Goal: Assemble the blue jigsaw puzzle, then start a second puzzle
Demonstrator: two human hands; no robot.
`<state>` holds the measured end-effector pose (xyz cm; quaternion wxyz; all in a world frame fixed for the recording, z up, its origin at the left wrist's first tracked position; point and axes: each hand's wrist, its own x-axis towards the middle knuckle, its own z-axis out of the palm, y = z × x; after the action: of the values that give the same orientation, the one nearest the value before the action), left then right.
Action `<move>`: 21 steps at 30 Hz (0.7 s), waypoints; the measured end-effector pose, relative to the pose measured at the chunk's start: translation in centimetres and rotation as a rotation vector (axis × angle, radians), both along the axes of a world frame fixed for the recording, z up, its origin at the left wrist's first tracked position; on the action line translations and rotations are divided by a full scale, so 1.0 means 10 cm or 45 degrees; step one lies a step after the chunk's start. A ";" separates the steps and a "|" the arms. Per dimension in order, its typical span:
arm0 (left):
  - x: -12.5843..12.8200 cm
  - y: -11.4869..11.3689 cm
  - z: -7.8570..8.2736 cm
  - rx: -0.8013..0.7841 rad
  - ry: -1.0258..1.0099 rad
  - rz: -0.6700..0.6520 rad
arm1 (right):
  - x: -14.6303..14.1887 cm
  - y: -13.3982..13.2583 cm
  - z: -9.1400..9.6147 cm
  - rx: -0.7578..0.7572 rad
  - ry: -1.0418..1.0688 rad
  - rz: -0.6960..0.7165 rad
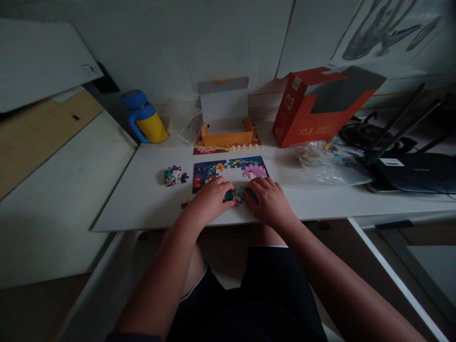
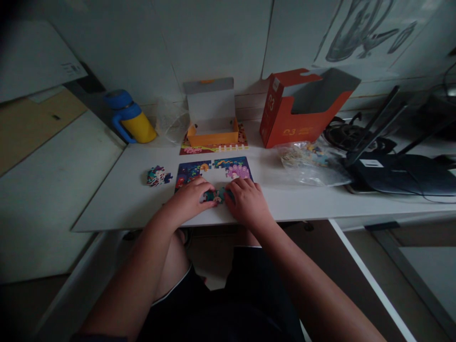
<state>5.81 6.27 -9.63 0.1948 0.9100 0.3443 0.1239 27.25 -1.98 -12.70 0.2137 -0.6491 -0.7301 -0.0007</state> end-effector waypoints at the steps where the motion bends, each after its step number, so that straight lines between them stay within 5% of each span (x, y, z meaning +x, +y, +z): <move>1: 0.00 -0.01 0.00 0.007 0.013 0.010 | 0.00 0.00 0.00 -0.001 -0.001 0.001; 11: -0.03 -0.13 0.05 0.163 0.087 -0.041 | 0.00 0.00 -0.01 0.003 -0.002 -0.005; 16: -0.63 -0.17 0.13 0.270 -0.049 0.254 | 0.01 0.00 -0.01 -0.011 0.003 0.006; 21: -1.25 -0.22 0.06 0.150 -0.007 0.411 | 0.03 0.01 -0.03 0.001 0.005 0.008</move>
<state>-6.68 4.09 -9.05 0.1197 0.8524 0.4775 0.1762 27.52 -1.88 -13.04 0.2155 -0.6466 -0.7317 0.0010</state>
